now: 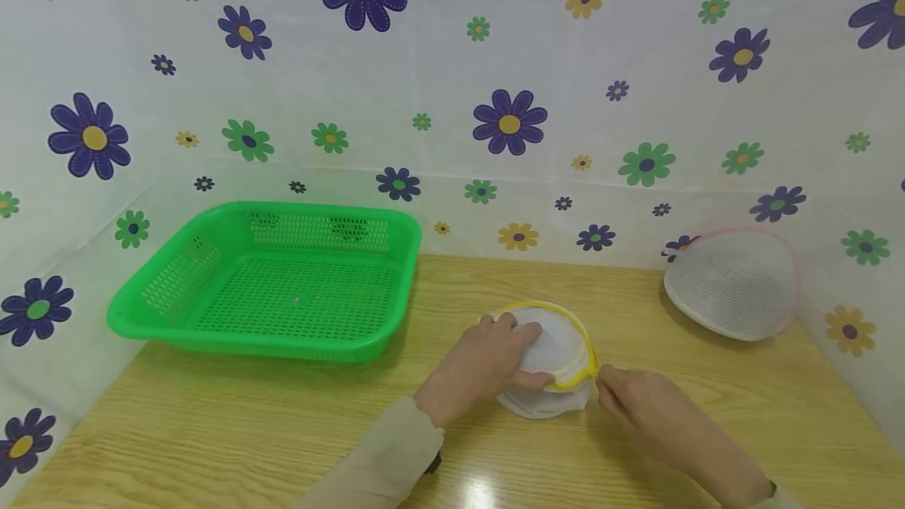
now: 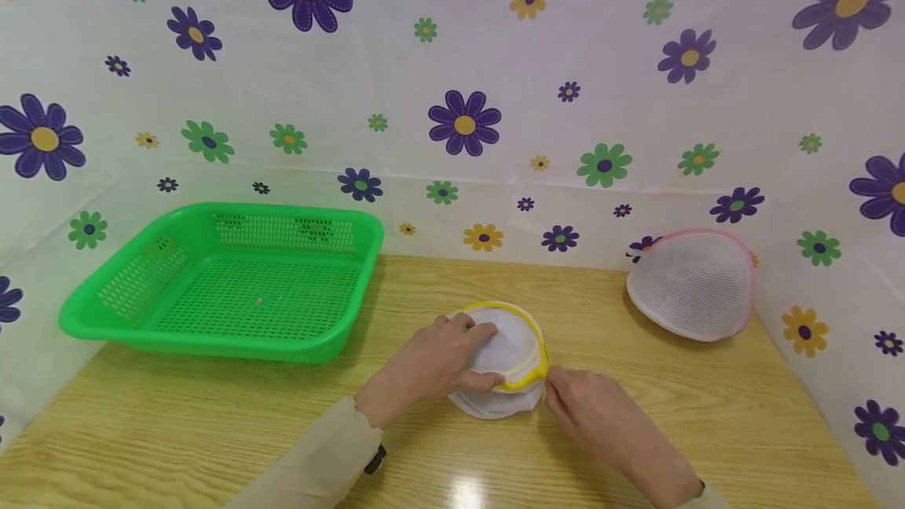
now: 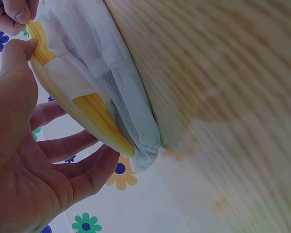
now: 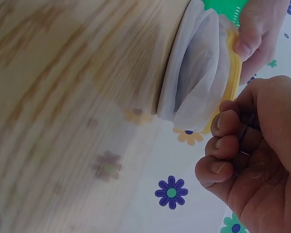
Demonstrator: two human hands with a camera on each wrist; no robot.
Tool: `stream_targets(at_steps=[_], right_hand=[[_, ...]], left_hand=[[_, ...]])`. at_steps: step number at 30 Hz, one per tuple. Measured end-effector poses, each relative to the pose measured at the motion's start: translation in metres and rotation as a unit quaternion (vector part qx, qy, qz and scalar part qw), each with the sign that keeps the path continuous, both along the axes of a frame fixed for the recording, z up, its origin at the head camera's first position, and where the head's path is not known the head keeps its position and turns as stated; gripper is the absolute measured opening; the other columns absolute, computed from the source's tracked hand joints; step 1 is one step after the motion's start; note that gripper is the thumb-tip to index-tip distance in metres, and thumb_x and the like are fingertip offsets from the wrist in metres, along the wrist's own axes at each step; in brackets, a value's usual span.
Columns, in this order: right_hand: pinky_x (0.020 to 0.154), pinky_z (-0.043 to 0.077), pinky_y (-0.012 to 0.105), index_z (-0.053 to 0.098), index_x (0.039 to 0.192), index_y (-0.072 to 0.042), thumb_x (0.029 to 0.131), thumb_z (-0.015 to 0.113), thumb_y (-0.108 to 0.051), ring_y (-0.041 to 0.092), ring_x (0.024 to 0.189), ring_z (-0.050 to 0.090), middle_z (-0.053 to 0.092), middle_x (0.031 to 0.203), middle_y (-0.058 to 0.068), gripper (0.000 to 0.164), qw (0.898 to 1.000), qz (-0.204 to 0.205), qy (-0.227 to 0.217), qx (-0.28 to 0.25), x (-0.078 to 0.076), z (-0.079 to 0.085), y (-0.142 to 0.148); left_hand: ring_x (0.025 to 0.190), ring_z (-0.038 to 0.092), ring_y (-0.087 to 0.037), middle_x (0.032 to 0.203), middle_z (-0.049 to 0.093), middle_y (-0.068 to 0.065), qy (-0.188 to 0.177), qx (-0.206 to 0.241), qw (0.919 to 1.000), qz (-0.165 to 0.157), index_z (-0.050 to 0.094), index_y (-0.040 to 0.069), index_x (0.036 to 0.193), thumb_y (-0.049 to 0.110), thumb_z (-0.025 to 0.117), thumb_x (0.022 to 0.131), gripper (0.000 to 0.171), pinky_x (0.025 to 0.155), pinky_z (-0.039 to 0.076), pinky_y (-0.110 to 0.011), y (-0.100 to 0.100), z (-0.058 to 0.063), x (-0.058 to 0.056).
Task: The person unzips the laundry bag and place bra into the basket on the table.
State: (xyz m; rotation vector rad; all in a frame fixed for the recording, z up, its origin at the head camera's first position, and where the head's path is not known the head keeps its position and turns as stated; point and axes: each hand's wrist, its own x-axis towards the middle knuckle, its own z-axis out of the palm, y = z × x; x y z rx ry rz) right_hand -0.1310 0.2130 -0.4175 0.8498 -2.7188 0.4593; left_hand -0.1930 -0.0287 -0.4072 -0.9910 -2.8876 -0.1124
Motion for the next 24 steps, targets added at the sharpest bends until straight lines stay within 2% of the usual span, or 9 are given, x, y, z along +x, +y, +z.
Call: stream_targets(at_steps=[4, 10, 15, 20, 24], right_hand=[[0.049, 0.027, 0.015, 0.043, 0.073, -0.022, 0.092, 0.062, 0.001, -0.007, 0.057, 0.024, 0.027, 0.064, -0.019, 0.035, 1.0, 0.0, -0.003, -0.004, 0.0005, -0.0008, -0.0002], [0.049, 0.026, 0.015, 0.042, 0.072, -0.022, 0.091, 0.063, 0.001, -0.007, 0.057, 0.023, 0.026, 0.064, -0.019, 0.036, 1.0, 0.004, 0.003, -0.008, 0.0011, -0.0014, 0.0001], [0.049, 0.026, 0.015, 0.043, 0.072, -0.023, 0.09, 0.064, 0.0, -0.007, 0.057, 0.023, 0.027, 0.064, -0.019, 0.036, 1.0, 0.004, 0.015, -0.003, 0.0016, -0.0023, -0.0005], [0.049, 0.026, 0.014, 0.042, 0.072, -0.022, 0.09, 0.064, 0.001, -0.008, 0.058, 0.022, 0.027, 0.064, -0.019, 0.036, 1.0, 0.013, 0.025, -0.006, 0.0014, -0.004, 0.0002], [0.049, 0.027, 0.014, 0.044, 0.073, -0.023, 0.091, 0.063, 0.001, -0.009, 0.057, 0.024, 0.028, 0.064, -0.02, 0.036, 1.0, 0.019, 0.009, -0.013, 0.0003, -0.0031, 0.0015]], left_hand=[[0.096, 0.066, -0.026, 0.126, 0.067, -0.012, -0.003, -0.002, 1.0, 0.002, 0.057, 0.02, 0.141, 0.07, 0.054, 0.095, 0.068, 0.084, 0.059, -0.037, 0.0005, 0.0004, -0.0003], [0.098, 0.067, -0.028, 0.126, 0.068, -0.011, 0.012, -0.005, 0.9999, 0.001, 0.057, 0.02, 0.142, 0.07, 0.052, 0.095, 0.069, 0.086, 0.06, -0.038, 0.0001, 0.0001, 0.0006], [0.096, 0.067, -0.027, 0.124, 0.068, -0.011, 0.019, -0.006, 0.9998, 0.002, 0.058, 0.021, 0.141, 0.071, 0.053, 0.095, 0.068, 0.082, 0.06, -0.037, 0.0001, -0.0006, 0.0007], [0.097, 0.067, -0.027, 0.124, 0.068, -0.011, 0.014, -0.007, 0.9999, 0.002, 0.057, 0.021, 0.141, 0.071, 0.053, 0.095, 0.068, 0.083, 0.06, -0.037, 0.0006, -0.0012, 0.0007], [0.098, 0.066, -0.026, 0.125, 0.067, -0.011, 0.004, -0.004, 1.0, 0.006, 0.057, 0.022, 0.142, 0.072, 0.054, 0.093, 0.07, 0.081, 0.06, -0.037, 0.0007, -0.0014, -0.0005]])
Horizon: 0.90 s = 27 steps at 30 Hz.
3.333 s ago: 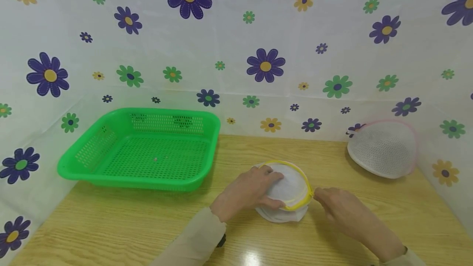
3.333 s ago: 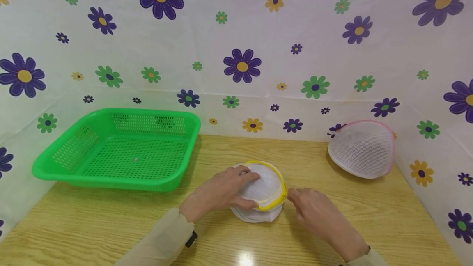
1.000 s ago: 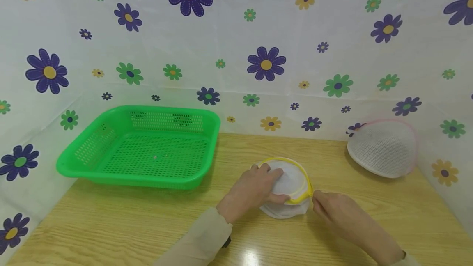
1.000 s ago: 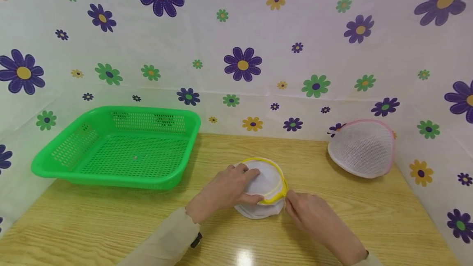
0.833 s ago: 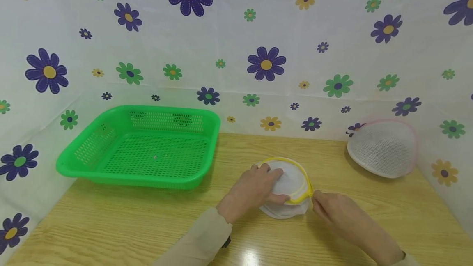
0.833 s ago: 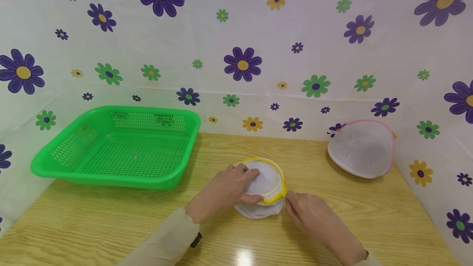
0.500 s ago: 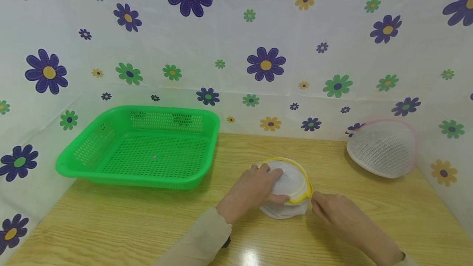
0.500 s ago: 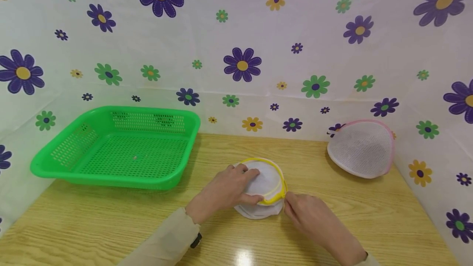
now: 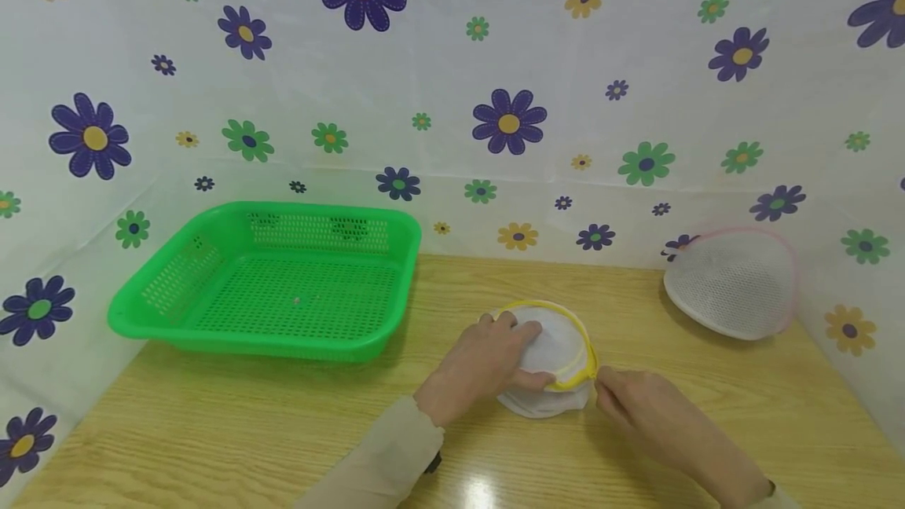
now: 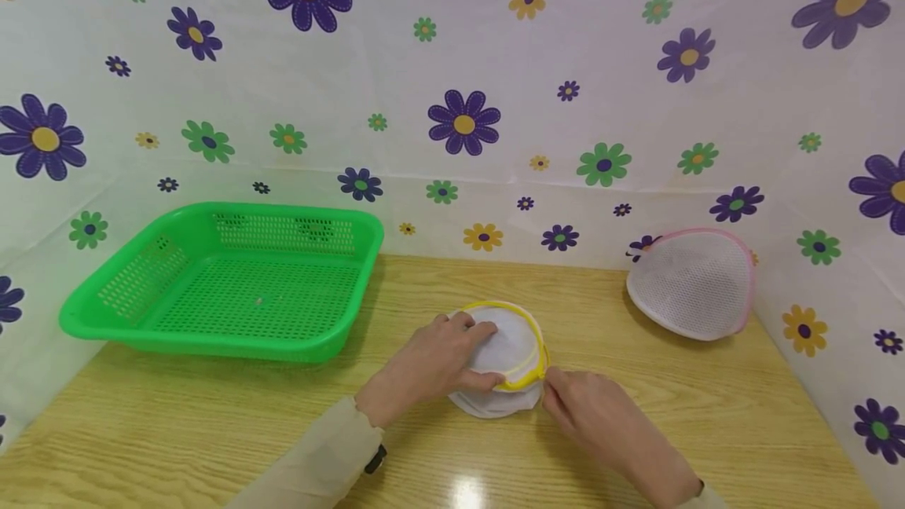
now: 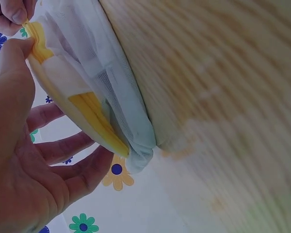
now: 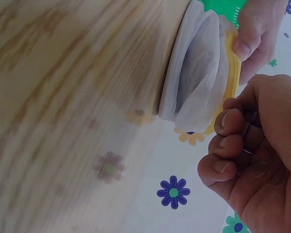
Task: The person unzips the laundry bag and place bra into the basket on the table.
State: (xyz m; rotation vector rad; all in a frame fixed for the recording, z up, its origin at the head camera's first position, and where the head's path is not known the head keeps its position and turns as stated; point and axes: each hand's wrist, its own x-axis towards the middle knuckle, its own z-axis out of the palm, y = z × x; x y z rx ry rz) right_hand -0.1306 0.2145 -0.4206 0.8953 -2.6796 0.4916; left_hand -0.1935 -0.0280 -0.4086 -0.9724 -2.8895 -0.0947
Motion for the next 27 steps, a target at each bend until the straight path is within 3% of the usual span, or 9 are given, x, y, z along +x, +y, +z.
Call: stream_targets(at_steps=[6, 11, 17, 22, 27], right_hand=[[0.049, 0.029, 0.015, 0.046, 0.073, -0.022, 0.093, 0.061, 0.0, -0.007, 0.056, 0.027, 0.03, 0.063, -0.018, 0.033, 0.999, -0.017, -0.044, 0.01, -0.005, 0.004, 0.004], [0.049, 0.029, 0.016, 0.045, 0.073, -0.022, 0.093, 0.061, 0.001, -0.006, 0.057, 0.027, 0.03, 0.063, -0.018, 0.034, 0.999, -0.021, -0.038, 0.007, -0.012, 0.002, 0.012], [0.05, 0.027, 0.015, 0.044, 0.072, -0.022, 0.094, 0.059, 0.001, -0.007, 0.057, 0.026, 0.028, 0.063, -0.018, 0.034, 0.999, -0.026, -0.045, 0.0, -0.018, 0.002, 0.016], [0.049, 0.025, 0.014, 0.043, 0.072, -0.021, 0.091, 0.06, 0.003, -0.008, 0.057, 0.023, 0.026, 0.064, -0.019, 0.035, 1.0, -0.008, -0.01, -0.012, -0.019, -0.001, 0.018], [0.049, 0.023, 0.013, 0.041, 0.071, -0.021, 0.089, 0.061, 0.004, -0.01, 0.058, 0.021, 0.025, 0.065, -0.021, 0.037, 1.0, 0.002, 0.014, -0.026, -0.018, -0.002, 0.016]], left_hand=[[0.095, 0.066, -0.025, 0.122, 0.068, -0.008, 0.006, 0.003, 0.9999, -0.014, 0.058, 0.023, 0.142, 0.079, 0.057, 0.086, 0.079, 0.076, 0.059, -0.037, -0.006, 0.0, -0.001], [0.094, 0.069, -0.022, 0.119, 0.07, -0.007, 0.024, -0.024, 0.9985, -0.043, 0.057, 0.022, 0.144, 0.08, 0.057, 0.085, 0.083, 0.076, 0.059, -0.034, -0.012, 0.004, -0.001], [0.094, 0.071, -0.022, 0.117, 0.072, -0.007, 0.024, -0.031, 0.9983, -0.043, 0.057, 0.021, 0.144, 0.078, 0.053, 0.089, 0.08, 0.079, 0.059, -0.033, -0.013, 0.004, 0.0], [0.09, 0.071, -0.021, 0.114, 0.073, -0.007, 0.042, -0.032, 0.9979, -0.038, 0.06, 0.021, 0.142, 0.078, 0.05, 0.091, 0.077, 0.078, 0.059, -0.033, -0.011, 0.0, -0.001], [0.091, 0.071, -0.021, 0.115, 0.072, -0.008, 0.03, -0.036, 0.9985, -0.029, 0.06, 0.021, 0.142, 0.078, 0.046, 0.093, 0.076, 0.078, 0.059, -0.033, -0.009, 0.0, -0.003]])
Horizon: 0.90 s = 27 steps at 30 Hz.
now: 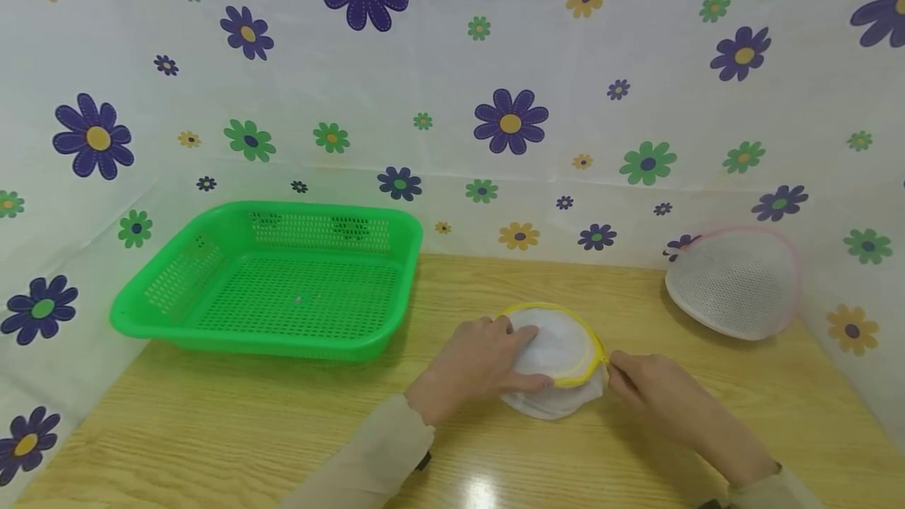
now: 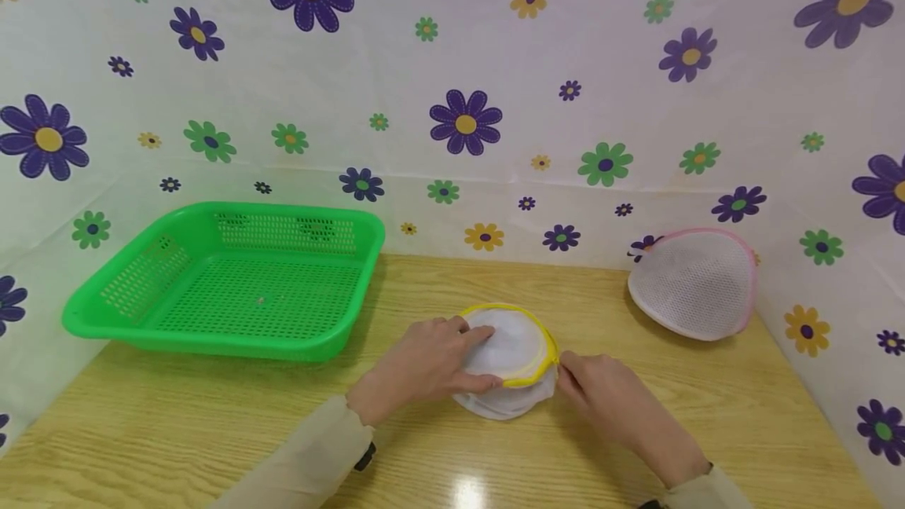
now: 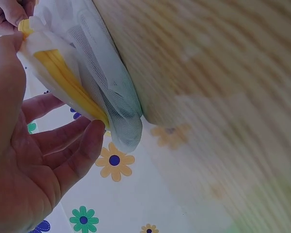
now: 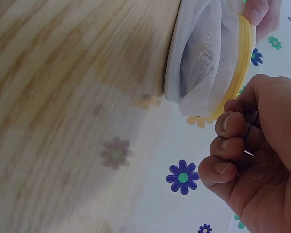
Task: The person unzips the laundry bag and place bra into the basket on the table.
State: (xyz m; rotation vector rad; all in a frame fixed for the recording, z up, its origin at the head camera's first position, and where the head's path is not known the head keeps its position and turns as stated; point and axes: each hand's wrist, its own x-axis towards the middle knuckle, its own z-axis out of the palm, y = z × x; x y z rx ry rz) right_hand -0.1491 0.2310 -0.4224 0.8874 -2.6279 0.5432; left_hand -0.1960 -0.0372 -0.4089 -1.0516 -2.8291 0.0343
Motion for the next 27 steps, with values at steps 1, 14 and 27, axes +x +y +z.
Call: stream_targets(at_steps=[1, 14, 27], right_hand=[[0.049, 0.023, 0.013, 0.041, 0.071, -0.022, 0.089, 0.06, 0.004, -0.01, 0.057, 0.021, 0.025, 0.065, -0.021, 0.037, 1.0, -0.001, -0.001, -0.001, 0.0004, 0.0004, -0.0004], [0.048, 0.026, 0.015, 0.042, 0.07, -0.024, 0.089, 0.062, 0.0, -0.009, 0.057, 0.024, 0.028, 0.063, -0.021, 0.037, 1.0, -0.022, 0.006, 0.008, 0.0047, 0.0026, -0.0037], [0.048, 0.025, 0.014, 0.043, 0.071, -0.023, 0.086, 0.063, 0.001, -0.009, 0.057, 0.022, 0.027, 0.063, -0.021, 0.035, 0.999, -0.024, 0.017, 0.02, 0.0065, 0.0026, -0.005]], left_hand=[[0.092, 0.071, -0.021, 0.115, 0.072, -0.008, -0.003, 0.0, 1.0, 0.001, 0.06, 0.021, 0.142, 0.078, 0.045, 0.093, 0.076, 0.078, 0.059, -0.034, 0.0003, 0.0003, 0.0], [0.085, 0.071, -0.02, 0.109, 0.074, -0.007, 0.028, -0.005, 0.9996, -0.001, 0.063, 0.022, 0.139, 0.078, 0.045, 0.093, 0.075, 0.071, 0.059, -0.033, 0.001, -0.0006, 0.0008], [0.079, 0.069, -0.018, 0.104, 0.073, -0.006, 0.045, -0.002, 0.999, 0.0, 0.064, 0.024, 0.138, 0.079, 0.047, 0.091, 0.074, 0.062, 0.056, -0.031, 0.0012, -0.0023, 0.0011]])
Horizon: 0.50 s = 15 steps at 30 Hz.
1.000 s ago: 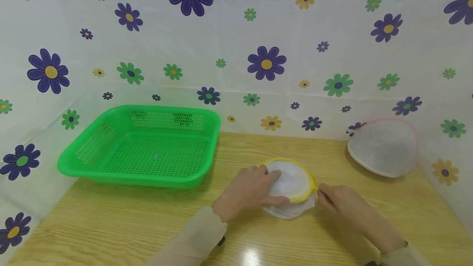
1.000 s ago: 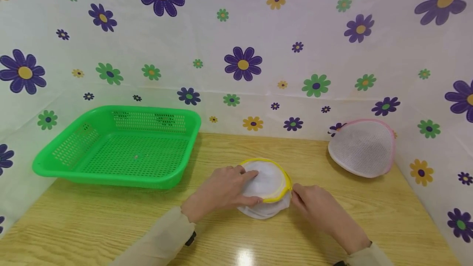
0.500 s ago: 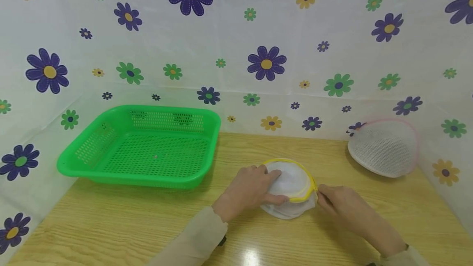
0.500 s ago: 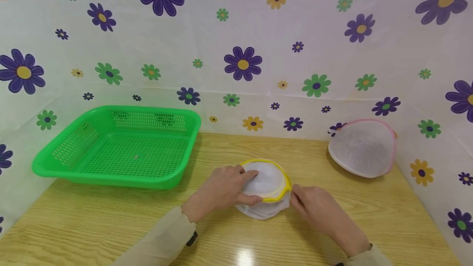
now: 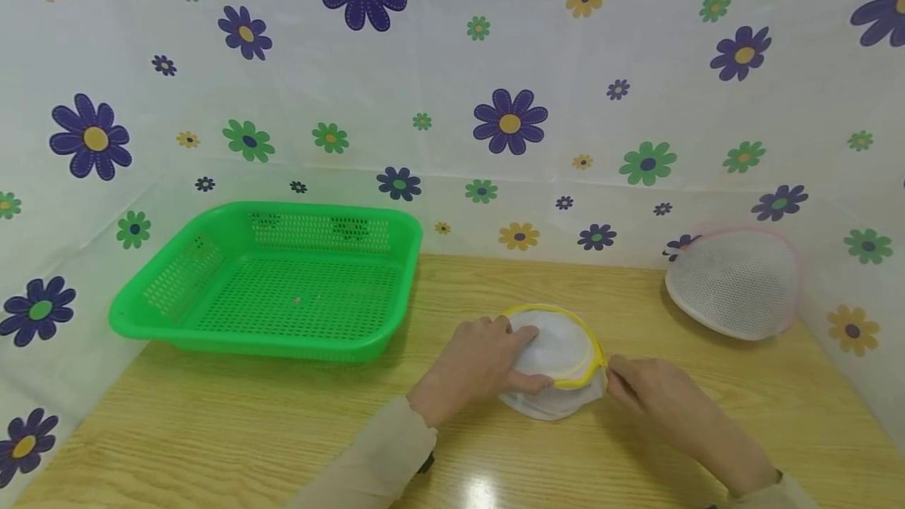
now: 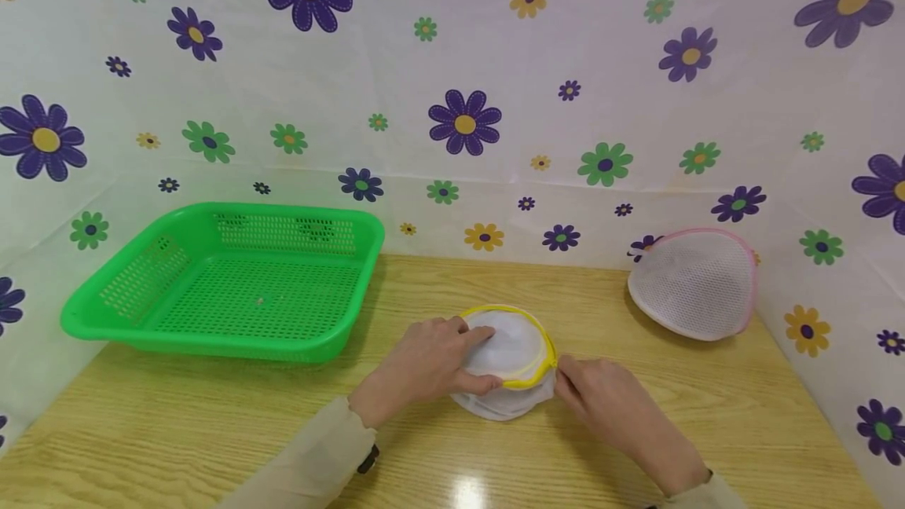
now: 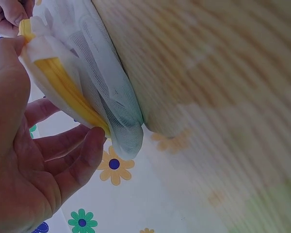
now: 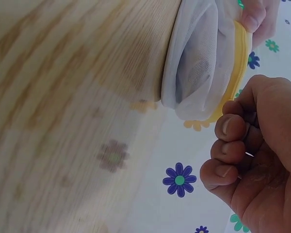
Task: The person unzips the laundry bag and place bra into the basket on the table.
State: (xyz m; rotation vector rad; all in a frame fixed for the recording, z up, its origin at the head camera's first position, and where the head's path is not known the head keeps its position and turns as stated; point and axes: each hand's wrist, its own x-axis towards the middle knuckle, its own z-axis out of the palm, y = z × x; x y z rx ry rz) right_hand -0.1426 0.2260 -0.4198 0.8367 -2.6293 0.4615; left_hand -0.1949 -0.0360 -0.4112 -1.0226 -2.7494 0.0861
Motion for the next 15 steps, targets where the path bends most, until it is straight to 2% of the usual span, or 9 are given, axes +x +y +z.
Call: stream_targets(at_steps=[8, 15], right_hand=[[0.048, 0.024, 0.014, 0.042, 0.071, -0.023, 0.086, 0.063, 0.001, -0.009, 0.057, 0.021, 0.026, 0.064, -0.021, 0.035, 1.0, 0.007, 0.002, -0.001, 0.0013, -0.0005, -0.0005], [0.048, 0.024, 0.013, 0.043, 0.071, -0.023, 0.087, 0.064, 0.0, -0.01, 0.057, 0.022, 0.026, 0.064, -0.022, 0.035, 1.0, 0.011, 0.008, -0.008, 0.0011, -0.0013, -0.0014]], left_hand=[[0.078, 0.069, -0.018, 0.103, 0.074, -0.006, 0.011, 0.0, 0.9999, 0.001, 0.064, 0.024, 0.137, 0.079, 0.048, 0.091, 0.074, 0.06, 0.056, -0.03, -0.0004, -0.0009, 0.0003], [0.081, 0.069, -0.019, 0.106, 0.073, -0.006, -0.011, -0.001, 0.9999, 0.007, 0.062, 0.024, 0.14, 0.079, 0.045, 0.092, 0.075, 0.062, 0.056, -0.031, 0.0, 0.0, 0.0002]])
